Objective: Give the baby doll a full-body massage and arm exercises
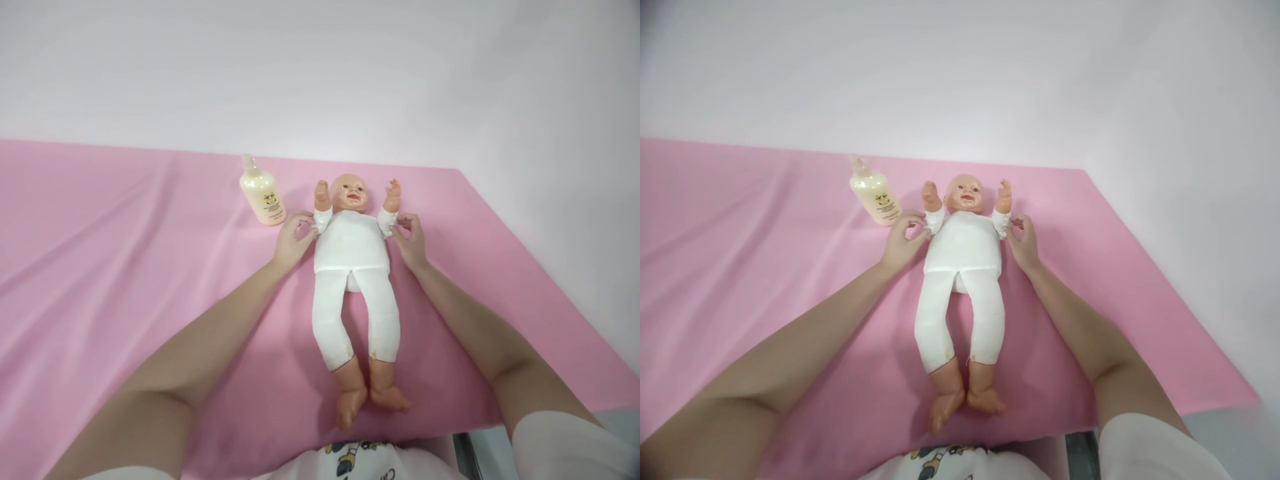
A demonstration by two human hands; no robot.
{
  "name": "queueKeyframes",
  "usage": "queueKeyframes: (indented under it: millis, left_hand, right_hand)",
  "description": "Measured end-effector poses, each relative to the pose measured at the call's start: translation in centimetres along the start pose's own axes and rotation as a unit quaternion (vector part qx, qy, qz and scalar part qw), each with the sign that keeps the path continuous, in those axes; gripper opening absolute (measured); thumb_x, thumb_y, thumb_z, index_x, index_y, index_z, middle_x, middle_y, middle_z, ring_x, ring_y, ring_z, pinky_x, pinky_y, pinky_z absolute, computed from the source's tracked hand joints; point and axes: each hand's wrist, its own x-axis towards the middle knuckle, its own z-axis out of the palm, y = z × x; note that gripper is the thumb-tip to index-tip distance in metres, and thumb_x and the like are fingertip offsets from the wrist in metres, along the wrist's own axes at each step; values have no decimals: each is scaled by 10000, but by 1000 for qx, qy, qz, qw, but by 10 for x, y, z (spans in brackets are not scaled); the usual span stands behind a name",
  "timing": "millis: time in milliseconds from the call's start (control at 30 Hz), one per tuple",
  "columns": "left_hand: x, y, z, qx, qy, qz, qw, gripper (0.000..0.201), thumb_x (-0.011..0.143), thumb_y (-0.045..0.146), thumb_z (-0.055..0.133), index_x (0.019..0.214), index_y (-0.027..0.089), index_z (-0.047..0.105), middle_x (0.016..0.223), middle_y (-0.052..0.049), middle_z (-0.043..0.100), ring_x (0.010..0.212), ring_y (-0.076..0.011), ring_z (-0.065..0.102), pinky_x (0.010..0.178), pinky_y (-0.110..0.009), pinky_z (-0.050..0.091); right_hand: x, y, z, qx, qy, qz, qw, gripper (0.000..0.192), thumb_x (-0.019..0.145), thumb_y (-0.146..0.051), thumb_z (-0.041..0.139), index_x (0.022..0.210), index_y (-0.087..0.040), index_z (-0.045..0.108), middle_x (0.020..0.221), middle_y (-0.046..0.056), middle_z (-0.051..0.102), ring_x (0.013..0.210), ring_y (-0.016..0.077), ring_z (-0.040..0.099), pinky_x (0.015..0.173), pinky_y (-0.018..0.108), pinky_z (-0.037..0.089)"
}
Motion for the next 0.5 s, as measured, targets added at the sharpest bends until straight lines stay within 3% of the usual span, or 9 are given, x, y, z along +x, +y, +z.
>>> queueKeyframes:
  millis: [67,200,367,500]
  left_hand:
    - [0,1,0,14,-8,16,1000,167,840,340,621,968,234,635,1216,-85,660,1212,-272,579,1080,-444,454]
    - [1,-4,2,11,-28,0,1000,326,861,348,601,1164,235,646,1321,-93,633,1220,-280,583,1083,-453,454]
    - [2,-17,3,15,-34,-40,998,483,873,392,600,1327,229,611,1376,-110,619,1275,-299,560,1141,-484,414]
    - [4,-26,5,31,-54,-48,997,640,847,484,648,1396,161,580,1419,-170,599,1360,-352,508,1206,-536,327]
  right_hand:
    - [0,1,0,-4,-7,-7,1000,261,866,-453,638,1056,-281,583,1108,51,664,1076,240,620,1076,473,467]
    - [1,6,1,-4,-43,-4,999,357,883,-460,610,1202,-300,614,1263,67,656,1127,244,622,1069,476,480]
    - [3,13,2,4,-81,37,996,462,867,-475,623,1295,-301,639,1376,78,634,1218,254,605,1069,470,503]
    - [4,18,2,18,-93,82,992,547,846,-500,649,1345,-275,634,1439,90,619,1179,265,641,1085,494,501]
